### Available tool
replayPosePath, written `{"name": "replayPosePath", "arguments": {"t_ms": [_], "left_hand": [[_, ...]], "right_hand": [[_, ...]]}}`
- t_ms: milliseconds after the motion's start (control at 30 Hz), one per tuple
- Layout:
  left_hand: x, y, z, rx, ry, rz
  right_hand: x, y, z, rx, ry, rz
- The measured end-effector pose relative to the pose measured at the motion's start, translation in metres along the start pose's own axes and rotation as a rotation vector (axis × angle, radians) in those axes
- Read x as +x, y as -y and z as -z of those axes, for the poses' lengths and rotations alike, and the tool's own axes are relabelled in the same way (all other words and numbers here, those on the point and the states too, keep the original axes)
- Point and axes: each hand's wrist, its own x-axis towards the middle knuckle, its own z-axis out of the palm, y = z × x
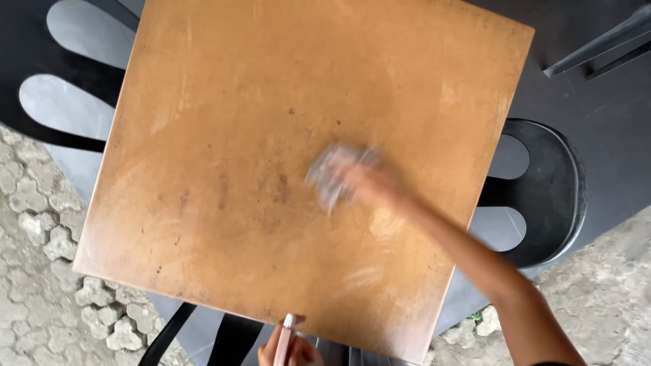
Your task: Cleaning multiple tables using a spray bottle and a cloth.
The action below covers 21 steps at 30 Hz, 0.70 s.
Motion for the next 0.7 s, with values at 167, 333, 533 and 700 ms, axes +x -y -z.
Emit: {"name": "replayPosePath", "arguments": {"t_ms": [167,333,533,700], "left_hand": [[-0.007,0.034,0.011,0.322,-0.173,-0.307],[-0.014,0.002,0.035,0.221,0.063,-0.074],[0.018,-0.029,0.01,-0.32,0.3,0.219],[0.025,-0.044,-0.007,-0.369,0.34,0.21]], "right_hand": [[-0.051,-0.191,0.042,-0.257,-0.425,-0.427],[-0.109,-0.14,-0.04,-0.229,-0.54,-0.746],[-0.159,-0.038,-0.033,0.8,-0.359,-0.846],[-0.158,0.009,-0.036,1.532,-0.224,-0.847]]}}
